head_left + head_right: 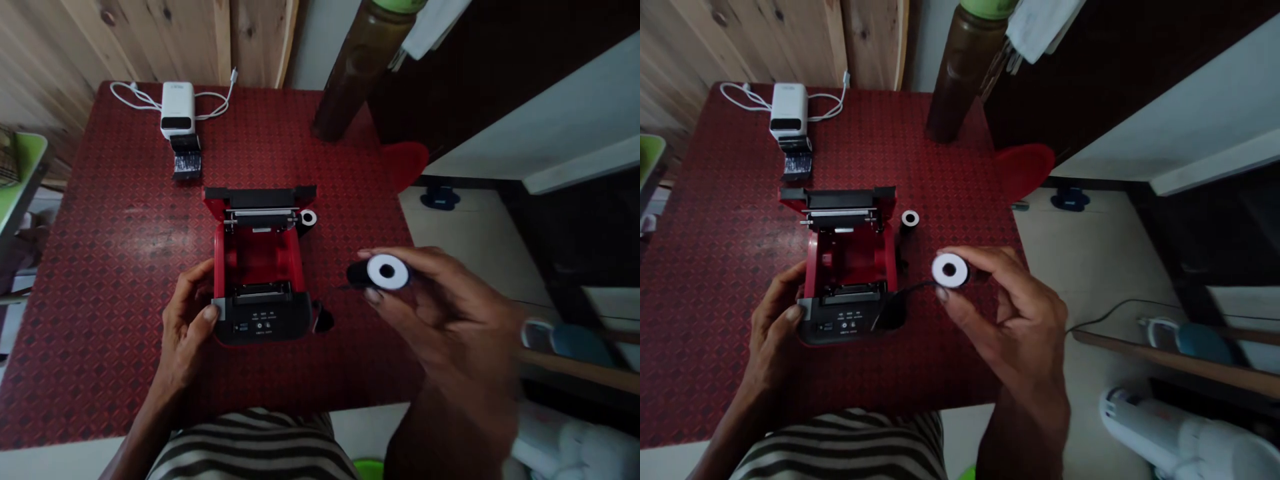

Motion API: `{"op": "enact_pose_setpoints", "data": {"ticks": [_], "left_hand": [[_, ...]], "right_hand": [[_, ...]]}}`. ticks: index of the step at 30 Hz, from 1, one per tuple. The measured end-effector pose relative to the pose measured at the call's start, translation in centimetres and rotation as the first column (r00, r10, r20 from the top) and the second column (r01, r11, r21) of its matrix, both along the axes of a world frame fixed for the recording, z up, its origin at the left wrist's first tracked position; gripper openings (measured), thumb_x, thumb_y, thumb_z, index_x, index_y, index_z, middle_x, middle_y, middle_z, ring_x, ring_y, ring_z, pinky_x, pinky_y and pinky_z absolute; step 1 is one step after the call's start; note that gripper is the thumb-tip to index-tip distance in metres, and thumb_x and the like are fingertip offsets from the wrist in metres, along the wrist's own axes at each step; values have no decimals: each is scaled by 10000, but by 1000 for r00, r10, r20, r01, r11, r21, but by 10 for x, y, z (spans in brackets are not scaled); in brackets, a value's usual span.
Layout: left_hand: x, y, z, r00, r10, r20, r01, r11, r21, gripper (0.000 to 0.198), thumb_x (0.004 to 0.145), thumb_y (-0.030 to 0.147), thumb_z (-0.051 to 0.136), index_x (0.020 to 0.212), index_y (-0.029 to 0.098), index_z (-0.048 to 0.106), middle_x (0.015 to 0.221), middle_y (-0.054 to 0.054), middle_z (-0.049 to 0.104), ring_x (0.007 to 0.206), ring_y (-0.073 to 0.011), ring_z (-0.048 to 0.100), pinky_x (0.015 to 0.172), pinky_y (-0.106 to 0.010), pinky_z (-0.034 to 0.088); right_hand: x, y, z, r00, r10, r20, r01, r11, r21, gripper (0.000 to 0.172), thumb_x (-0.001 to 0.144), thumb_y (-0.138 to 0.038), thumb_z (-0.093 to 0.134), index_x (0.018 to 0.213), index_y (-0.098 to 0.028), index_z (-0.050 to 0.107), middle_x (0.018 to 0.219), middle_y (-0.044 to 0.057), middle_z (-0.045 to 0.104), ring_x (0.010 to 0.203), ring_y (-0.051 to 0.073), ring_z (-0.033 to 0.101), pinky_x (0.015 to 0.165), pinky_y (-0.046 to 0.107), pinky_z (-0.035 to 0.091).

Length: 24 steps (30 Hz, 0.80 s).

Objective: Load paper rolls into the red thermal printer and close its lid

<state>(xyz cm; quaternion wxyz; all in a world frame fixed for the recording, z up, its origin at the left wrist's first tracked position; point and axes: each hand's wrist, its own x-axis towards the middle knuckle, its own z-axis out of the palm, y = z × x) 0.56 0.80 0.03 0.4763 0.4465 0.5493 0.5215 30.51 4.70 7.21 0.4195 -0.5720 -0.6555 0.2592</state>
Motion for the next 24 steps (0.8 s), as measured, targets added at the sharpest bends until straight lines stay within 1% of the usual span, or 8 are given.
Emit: {"op": "enact_pose_setpoints", "data": {"ticks": [2,5,9,13,16,18,22,24], "left_hand": [[0,1,0,1000,15,-17,-15,1000,13,570,1055,552,758,1562,292,739,1438,-75,817,1244,-301,798,1016,-395,641],[1,3,1,998,39,-45,-38,999,27,557,1028,572,779,1505,284,776,1449,-81,815,1287,-333,791,1057,-429,649],[3,4,3,996,55,-69,-53,998,25,547,1019,583,774,1471,276,794,1436,-90,819,1332,-360,779,1112,-466,641],[3,4,3,997,68,-47,-67,998,14,570,997,574,789,1489,286,795,1412,-87,826,1291,-351,790,1041,-448,670],[3,4,3,997,71,-42,-71,997,13,595,978,568,799,1495,273,796,1406,-85,828,1258,-342,797,980,-418,683],[4,4,2,996,74,-45,-74,997,14,604,973,575,799,1500,279,797,1413,-72,828,1271,-348,790,970,-413,686],[4,4,1,998,55,-32,-55,998,-4,581,1001,579,773,1521,320,783,1441,-49,821,1354,-380,758,971,-437,690],[4,4,0,998,56,-29,-56,998,2,588,1006,586,767,1528,316,775,1443,-65,817,1362,-381,758,977,-449,688]], "right_hand": [[9,-1,-28,993,-58,-99,48,994,-96,328,975,-279,884,1284,-379,842,1254,-2,886,1150,256,835,1027,445,665],[2,2,-68,992,-8,-127,-15,983,-183,281,952,-254,822,1224,-317,849,1221,18,909,1125,253,858,1029,439,678],[-13,6,-93,993,53,-109,-75,975,-209,264,963,-272,747,1209,-292,841,1155,34,913,984,243,862,916,419,696],[-7,3,-91,993,81,-89,-98,972,-212,344,935,-249,743,1258,-303,848,1247,44,908,1090,262,859,1021,463,690],[9,2,-80,991,128,-35,-133,959,-249,487,918,-191,714,1378,-304,827,1314,51,897,1010,236,863,981,444,711],[21,7,-69,988,150,39,-135,958,-254,473,952,-166,670,1379,-288,832,1306,57,899,993,228,867,974,443,716],[30,39,-56,983,97,154,-76,988,-138,305,1026,-197,659,1230,-255,877,1242,75,906,1154,267,860,1069,499,681],[23,64,-58,985,90,144,-74,991,-113,307,1012,-210,706,1278,-233,858,1301,99,892,1144,272,851,1068,511,671]]}}
